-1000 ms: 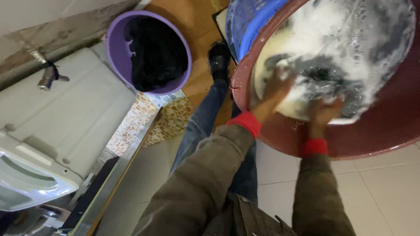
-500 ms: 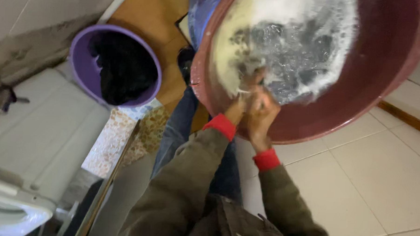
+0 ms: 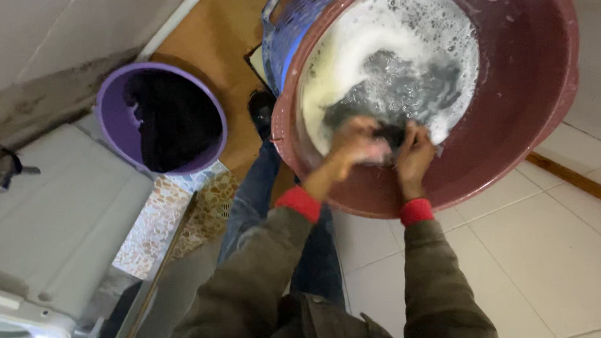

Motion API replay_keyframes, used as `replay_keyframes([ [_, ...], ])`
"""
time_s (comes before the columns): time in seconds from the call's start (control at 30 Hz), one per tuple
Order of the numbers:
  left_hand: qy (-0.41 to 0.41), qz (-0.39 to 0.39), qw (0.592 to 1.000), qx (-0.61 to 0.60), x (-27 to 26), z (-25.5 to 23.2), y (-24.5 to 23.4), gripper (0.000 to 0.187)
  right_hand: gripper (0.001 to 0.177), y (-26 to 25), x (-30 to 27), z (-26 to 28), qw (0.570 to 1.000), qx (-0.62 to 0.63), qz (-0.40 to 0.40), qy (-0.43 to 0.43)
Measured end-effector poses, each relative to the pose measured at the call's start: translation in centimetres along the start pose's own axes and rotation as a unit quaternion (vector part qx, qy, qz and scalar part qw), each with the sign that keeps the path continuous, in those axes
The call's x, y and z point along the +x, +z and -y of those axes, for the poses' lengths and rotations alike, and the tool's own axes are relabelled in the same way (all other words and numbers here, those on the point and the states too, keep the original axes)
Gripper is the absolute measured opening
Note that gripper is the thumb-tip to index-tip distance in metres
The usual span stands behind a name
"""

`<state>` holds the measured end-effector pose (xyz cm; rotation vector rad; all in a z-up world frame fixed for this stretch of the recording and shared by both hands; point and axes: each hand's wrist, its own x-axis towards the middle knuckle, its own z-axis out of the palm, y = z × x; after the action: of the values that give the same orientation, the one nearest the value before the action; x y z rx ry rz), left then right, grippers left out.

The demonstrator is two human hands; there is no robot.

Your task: The person hand-washes dark-colored clothes in a large maroon basin filled with soapy water. They scrub and agitate the garments, then wring them out to remove excess water before transferring them into a purple basin. The process is repeated for multiple items.

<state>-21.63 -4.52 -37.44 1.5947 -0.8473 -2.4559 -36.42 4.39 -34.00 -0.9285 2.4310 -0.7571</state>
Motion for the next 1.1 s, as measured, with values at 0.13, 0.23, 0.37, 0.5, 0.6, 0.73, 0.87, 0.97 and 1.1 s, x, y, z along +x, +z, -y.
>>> replay_keyframes([
  [0.13,-0.039,-0.200,0.979,-0.013,1.6,0.3,-3.8,0.077,0.034,1.2,-1.2,-3.8,0.997,0.011,-0.012,0.080],
  [0.23,-0.107,-0.142,0.984,0.020,0.6,0.9,-3.0,0.077,0.029,4.3,-1.2,-3.6,0.986,-0.006,0.086,0.144],
  [0.37,-0.180,-0.097,0.979,0.000,-1.3,2.8,-2.3,0.077,0.023,5.9,-4.8,2.6,0.944,-0.035,0.252,0.208],
  [0.5,-0.221,-0.011,0.974,-0.047,-2.0,2.4,-1.8,0.067,0.019,0.9,-7.2,12.1,0.986,0.132,0.089,0.042],
  [0.6,-0.177,-0.023,0.980,-0.094,-3.7,-0.2,-0.9,0.057,0.021,-4.9,-8.6,18.6,0.968,0.196,0.075,0.139],
  [0.73,-0.082,-0.069,0.987,-0.119,-7.6,-5.3,0.1,0.055,0.030,-12.4,-10.6,24.1,0.940,0.267,0.060,0.206],
  [0.87,-0.069,-0.071,0.986,-0.134,-12.2,-10.0,1.3,0.053,0.036,-17.4,-11.0,25.6,0.904,0.333,0.019,0.267],
  [0.97,-0.083,-0.058,0.989,-0.104,-14.9,-12.5,3.4,0.051,0.042,-19.1,-10.7,25.2,0.848,0.452,-0.046,0.272],
  [1.1,-0.097,-0.037,0.993,-0.062,-18.7,-15.5,7.4,0.049,0.032,-19.6,-9.4,24.5,0.697,0.611,0.005,0.377],
])
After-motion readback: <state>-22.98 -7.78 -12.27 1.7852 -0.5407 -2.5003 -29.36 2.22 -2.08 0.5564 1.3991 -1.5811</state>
